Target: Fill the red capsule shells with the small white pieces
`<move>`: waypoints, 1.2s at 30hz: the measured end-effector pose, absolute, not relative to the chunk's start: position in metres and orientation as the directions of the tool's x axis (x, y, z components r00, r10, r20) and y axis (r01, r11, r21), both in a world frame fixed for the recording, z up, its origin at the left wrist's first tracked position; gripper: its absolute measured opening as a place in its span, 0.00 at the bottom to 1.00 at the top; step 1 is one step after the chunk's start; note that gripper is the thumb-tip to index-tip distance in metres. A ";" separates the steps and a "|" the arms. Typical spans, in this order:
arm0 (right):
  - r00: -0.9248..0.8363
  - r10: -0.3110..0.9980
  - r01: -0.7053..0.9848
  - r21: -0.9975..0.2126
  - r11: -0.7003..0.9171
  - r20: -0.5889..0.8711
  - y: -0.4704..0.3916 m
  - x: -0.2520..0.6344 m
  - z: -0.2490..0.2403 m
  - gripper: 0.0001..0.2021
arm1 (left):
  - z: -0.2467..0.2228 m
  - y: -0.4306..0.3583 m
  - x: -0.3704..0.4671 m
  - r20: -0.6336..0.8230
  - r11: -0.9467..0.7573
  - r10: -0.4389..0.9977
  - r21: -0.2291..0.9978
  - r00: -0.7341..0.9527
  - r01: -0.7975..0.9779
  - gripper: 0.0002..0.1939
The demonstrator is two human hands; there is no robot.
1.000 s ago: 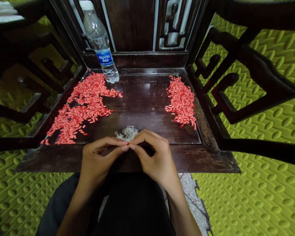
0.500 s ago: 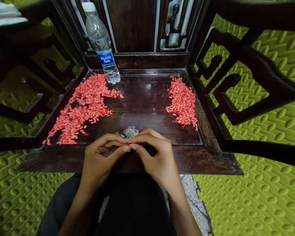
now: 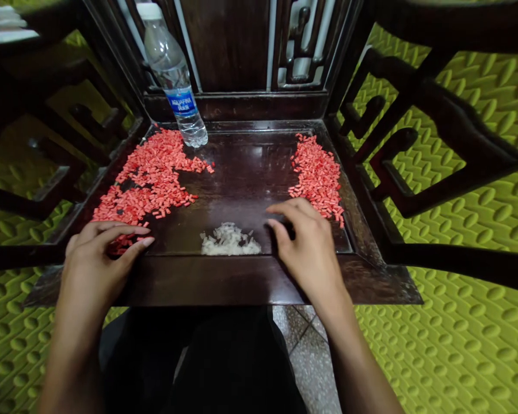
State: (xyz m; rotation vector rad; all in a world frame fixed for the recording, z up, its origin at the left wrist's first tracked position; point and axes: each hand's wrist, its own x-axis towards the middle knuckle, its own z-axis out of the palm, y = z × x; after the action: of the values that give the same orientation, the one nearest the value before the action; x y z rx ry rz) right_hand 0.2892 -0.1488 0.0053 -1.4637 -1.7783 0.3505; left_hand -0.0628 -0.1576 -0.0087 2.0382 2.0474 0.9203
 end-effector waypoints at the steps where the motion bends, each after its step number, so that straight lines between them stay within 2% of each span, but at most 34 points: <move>1: -0.055 0.927 0.676 -0.670 0.307 0.370 -0.152 0.282 0.006 0.07 | -0.011 -0.156 -0.062 0.334 -0.092 0.938 0.483 -0.087 0.871 0.11; 6: -0.144 0.962 0.659 -0.702 0.268 0.232 -0.163 0.257 0.004 0.05 | -0.003 -0.156 -0.049 0.333 -0.080 0.937 0.509 -0.110 0.857 0.09; 9: -0.174 0.971 0.697 -0.675 0.241 0.167 -0.165 0.249 0.000 0.04 | 0.013 -0.165 -0.022 0.379 -0.132 0.914 0.613 -0.143 0.779 0.05; 12: -0.183 0.975 0.715 -0.663 0.221 0.127 -0.166 0.246 0.000 0.06 | 0.024 -0.174 0.016 0.353 -0.249 0.924 0.845 -0.144 0.474 0.03; 15: -0.182 0.975 0.698 -0.681 0.222 0.131 -0.166 0.245 0.001 0.07 | 0.023 -0.179 0.045 0.206 -0.193 0.978 0.951 -0.032 0.240 0.03; 20: -0.212 0.965 0.620 -0.743 0.254 0.153 -0.172 0.242 0.000 0.05 | 0.005 -0.178 0.050 0.105 -0.096 0.991 0.990 -0.078 0.101 0.01; 24: -0.239 0.948 0.614 -0.723 0.316 0.211 -0.179 0.238 -0.005 0.05 | -0.006 -0.176 0.042 0.076 -0.081 0.984 0.996 -0.160 -0.022 0.06; 30: -0.255 0.933 0.580 -0.731 0.359 0.256 -0.181 0.238 -0.009 0.07 | 0.001 -0.176 0.045 0.037 -0.033 0.994 0.999 -0.099 0.041 0.08; 36: -0.254 0.933 0.610 -0.707 0.359 0.254 -0.180 0.236 -0.012 0.07 | 0.003 -0.176 0.042 0.061 -0.061 0.998 0.998 0.005 -0.009 0.03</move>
State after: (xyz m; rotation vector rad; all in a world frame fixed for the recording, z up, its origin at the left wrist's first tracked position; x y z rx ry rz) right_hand 0.2362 -0.1799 -0.0122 -1.3363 -1.9688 0.6334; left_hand 0.0422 -0.1760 0.0025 1.2500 1.1694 1.2537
